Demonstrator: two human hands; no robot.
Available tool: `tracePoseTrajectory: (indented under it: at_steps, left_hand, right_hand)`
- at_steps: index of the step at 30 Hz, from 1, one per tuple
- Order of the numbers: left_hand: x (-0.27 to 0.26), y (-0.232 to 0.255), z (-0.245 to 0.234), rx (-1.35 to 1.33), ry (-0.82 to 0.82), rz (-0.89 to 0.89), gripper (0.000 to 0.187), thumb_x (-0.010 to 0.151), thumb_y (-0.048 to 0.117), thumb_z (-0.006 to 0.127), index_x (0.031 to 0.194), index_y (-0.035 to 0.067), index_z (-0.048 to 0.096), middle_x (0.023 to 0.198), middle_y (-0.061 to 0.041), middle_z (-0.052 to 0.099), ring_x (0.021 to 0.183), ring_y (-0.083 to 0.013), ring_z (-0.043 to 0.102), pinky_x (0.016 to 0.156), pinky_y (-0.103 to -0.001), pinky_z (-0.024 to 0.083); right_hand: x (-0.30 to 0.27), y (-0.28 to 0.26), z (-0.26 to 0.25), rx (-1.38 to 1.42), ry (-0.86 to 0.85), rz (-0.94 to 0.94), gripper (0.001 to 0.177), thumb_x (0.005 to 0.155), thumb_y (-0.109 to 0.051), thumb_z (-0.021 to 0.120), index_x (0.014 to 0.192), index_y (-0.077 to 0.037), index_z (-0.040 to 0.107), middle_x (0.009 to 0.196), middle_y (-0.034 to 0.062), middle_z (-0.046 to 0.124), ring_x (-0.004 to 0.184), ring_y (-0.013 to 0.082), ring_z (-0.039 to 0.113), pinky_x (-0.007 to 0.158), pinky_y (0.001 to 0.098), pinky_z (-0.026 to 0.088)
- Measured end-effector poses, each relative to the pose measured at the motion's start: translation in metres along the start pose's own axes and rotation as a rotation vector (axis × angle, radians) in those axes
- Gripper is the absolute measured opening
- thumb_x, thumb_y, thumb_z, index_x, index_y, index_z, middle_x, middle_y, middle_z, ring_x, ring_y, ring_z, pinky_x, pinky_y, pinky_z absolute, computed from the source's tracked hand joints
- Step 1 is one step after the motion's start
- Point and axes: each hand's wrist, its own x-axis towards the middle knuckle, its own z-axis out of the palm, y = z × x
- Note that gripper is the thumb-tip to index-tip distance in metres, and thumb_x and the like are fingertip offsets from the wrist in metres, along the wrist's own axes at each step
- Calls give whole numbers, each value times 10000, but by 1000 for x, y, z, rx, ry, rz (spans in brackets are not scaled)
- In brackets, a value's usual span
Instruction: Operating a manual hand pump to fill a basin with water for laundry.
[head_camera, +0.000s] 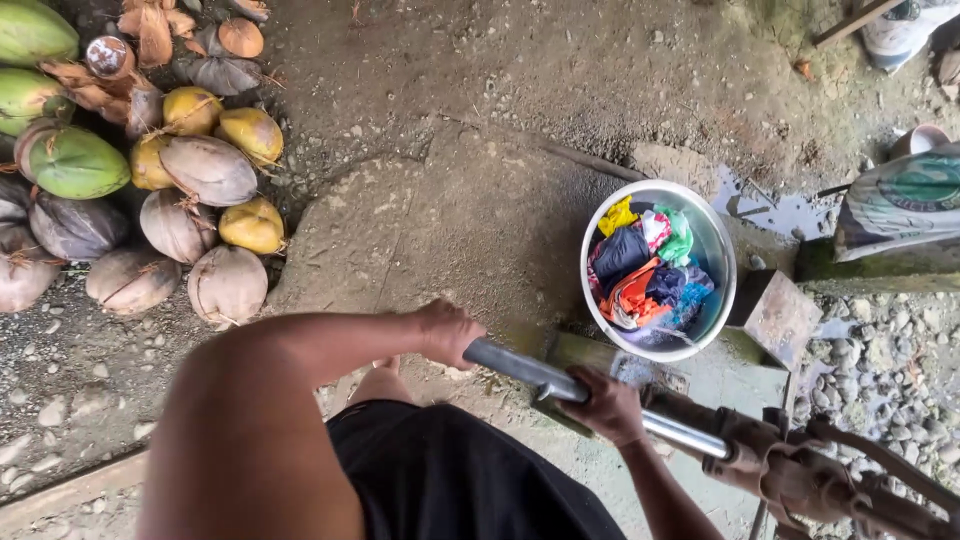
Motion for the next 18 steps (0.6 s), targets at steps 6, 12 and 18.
tracePoseTrajectory:
  at_steps: [6, 12, 18]
  left_hand:
    - [81, -56, 87, -96, -179, -1, 324, 790, 360, 578, 1031, 152, 517, 767, -11, 577, 635, -133, 580, 514, -269, 490]
    - [95, -54, 99, -84, -196, -175, 432, 765, 347, 665, 1114, 134, 526, 931, -72, 623, 819, -244, 623, 767, -399, 504]
    - [40, -22, 39, -32, -224, -174, 403, 753, 314, 708, 1086, 143, 558, 917, -10, 598, 891, -168, 579, 918, -414, 407]
  right_hand:
    - [21, 24, 54, -243, -89, 85, 451, 681, -568, 630, 1101, -423, 555, 945, -163, 677, 577, 127, 651, 455, 282, 542]
    - [29, 38, 67, -273, -326, 270, 533, 709, -617, 589, 1207, -483, 455, 1038, -194, 642, 702, 47, 611, 496, 175, 477]
    - [20, 19, 34, -153, -271, 222, 523, 680, -542, 655, 1172, -428, 521, 1021, -161, 660, 806, 71, 643, 637, 224, 546]
